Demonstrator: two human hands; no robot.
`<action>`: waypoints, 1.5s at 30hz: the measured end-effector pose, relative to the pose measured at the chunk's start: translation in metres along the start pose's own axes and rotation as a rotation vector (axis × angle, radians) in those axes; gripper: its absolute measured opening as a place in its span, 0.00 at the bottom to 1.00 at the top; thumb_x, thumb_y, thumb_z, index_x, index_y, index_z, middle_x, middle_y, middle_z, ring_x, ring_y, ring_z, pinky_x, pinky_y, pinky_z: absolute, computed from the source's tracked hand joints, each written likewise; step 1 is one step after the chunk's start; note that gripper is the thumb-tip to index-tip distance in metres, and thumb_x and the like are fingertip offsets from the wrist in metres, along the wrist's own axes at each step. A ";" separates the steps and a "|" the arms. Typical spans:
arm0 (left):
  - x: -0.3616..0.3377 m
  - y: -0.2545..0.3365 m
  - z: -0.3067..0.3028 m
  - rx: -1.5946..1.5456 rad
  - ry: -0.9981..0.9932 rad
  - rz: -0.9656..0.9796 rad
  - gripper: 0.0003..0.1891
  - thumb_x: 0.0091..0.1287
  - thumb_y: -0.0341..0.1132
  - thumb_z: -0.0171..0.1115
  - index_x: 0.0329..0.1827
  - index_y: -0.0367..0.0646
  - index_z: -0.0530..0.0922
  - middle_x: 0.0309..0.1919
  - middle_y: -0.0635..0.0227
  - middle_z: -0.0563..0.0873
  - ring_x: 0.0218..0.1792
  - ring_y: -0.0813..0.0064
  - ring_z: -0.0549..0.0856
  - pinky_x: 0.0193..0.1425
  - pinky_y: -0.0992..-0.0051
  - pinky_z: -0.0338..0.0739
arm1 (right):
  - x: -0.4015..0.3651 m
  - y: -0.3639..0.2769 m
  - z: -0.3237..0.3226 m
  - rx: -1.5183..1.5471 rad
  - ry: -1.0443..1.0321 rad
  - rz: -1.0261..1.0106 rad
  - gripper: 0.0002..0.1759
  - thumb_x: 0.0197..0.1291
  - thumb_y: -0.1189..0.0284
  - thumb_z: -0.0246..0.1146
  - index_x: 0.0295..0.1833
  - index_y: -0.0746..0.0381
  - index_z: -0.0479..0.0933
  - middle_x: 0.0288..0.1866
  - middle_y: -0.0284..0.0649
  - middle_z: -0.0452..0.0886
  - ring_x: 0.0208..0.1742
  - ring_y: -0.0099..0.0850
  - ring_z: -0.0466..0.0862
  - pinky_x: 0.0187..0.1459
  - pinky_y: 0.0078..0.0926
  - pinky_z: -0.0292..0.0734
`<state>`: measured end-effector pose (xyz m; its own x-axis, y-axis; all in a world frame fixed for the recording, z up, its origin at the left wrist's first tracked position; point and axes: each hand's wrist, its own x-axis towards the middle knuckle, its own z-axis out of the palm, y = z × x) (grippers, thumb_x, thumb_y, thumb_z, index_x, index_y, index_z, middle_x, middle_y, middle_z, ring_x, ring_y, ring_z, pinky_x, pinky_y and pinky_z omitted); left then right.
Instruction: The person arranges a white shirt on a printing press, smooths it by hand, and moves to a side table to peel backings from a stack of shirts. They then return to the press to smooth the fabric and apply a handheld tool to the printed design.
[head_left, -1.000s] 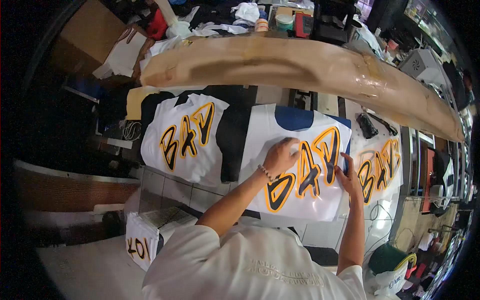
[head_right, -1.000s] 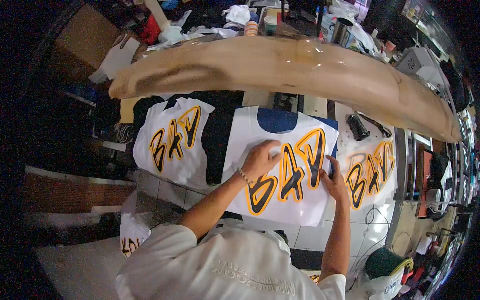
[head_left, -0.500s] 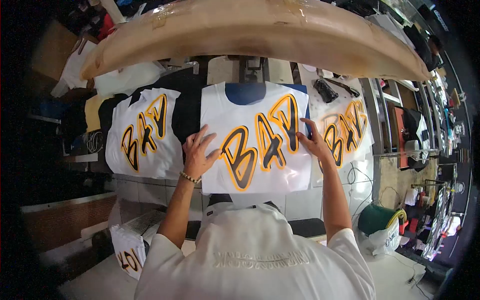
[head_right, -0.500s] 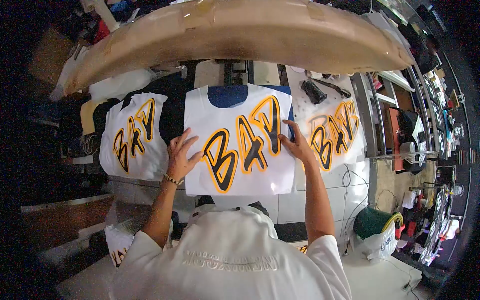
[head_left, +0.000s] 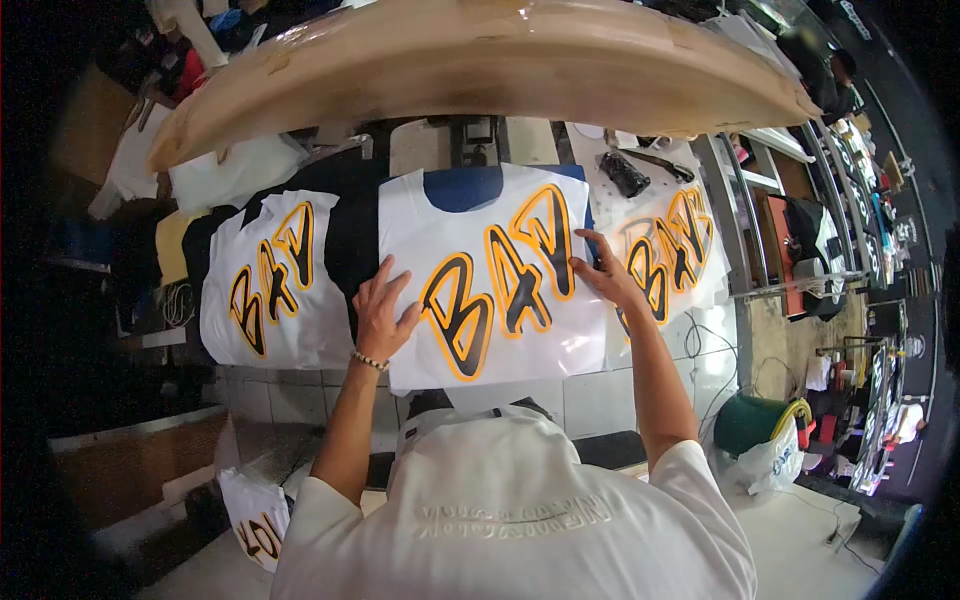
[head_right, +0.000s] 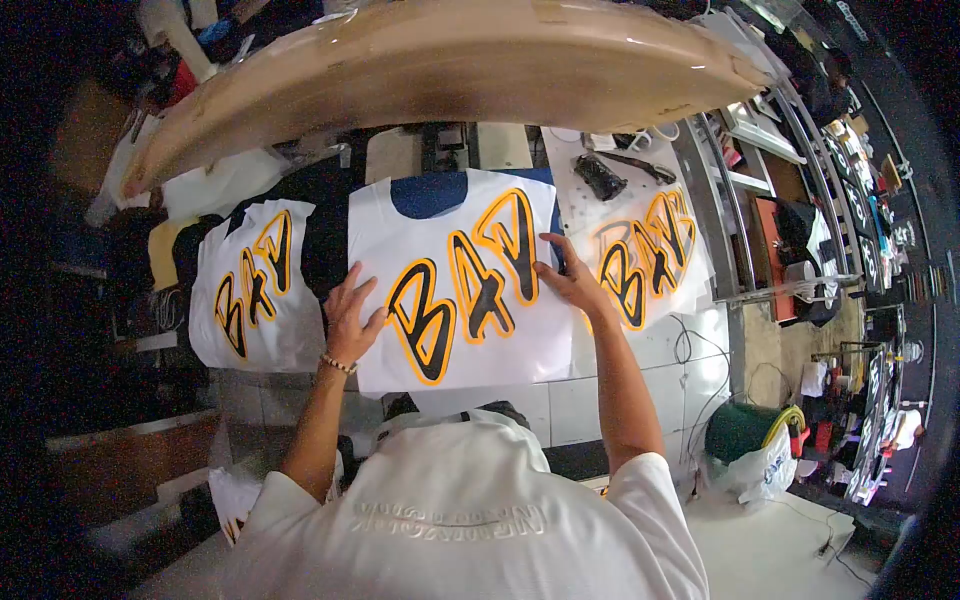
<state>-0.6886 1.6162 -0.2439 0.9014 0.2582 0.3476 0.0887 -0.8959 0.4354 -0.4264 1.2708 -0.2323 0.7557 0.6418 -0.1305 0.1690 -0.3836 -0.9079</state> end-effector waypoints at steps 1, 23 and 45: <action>0.000 0.000 0.000 0.005 -0.002 0.000 0.29 0.59 0.41 0.71 0.65 0.47 0.79 0.77 0.59 0.69 0.64 0.51 0.74 0.67 0.52 0.66 | 0.001 0.004 -0.001 -0.002 0.008 0.001 0.33 0.68 0.58 0.69 0.73 0.51 0.65 0.46 0.41 0.78 0.44 0.29 0.75 0.49 0.29 0.74; 0.022 0.020 -0.019 0.057 -0.050 0.037 0.25 0.59 0.35 0.72 0.61 0.40 0.82 0.74 0.52 0.71 0.68 0.46 0.72 0.71 0.50 0.66 | 0.000 0.007 0.002 -0.031 0.064 -0.030 0.30 0.68 0.61 0.69 0.71 0.52 0.68 0.34 0.36 0.76 0.36 0.28 0.75 0.41 0.29 0.75; 0.261 0.100 0.140 -1.520 -0.758 -0.854 0.38 0.74 0.69 0.44 0.59 0.38 0.76 0.22 0.73 0.80 0.16 0.84 0.68 0.21 0.81 0.62 | -0.004 -0.005 -0.001 0.055 0.003 0.037 0.33 0.67 0.60 0.70 0.73 0.53 0.66 0.62 0.45 0.78 0.64 0.38 0.76 0.66 0.35 0.70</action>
<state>-0.3851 1.5432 -0.2263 0.8320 -0.1707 -0.5278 0.5333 0.5083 0.6762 -0.4294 1.2694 -0.2268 0.7629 0.6256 -0.1628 0.1061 -0.3696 -0.9231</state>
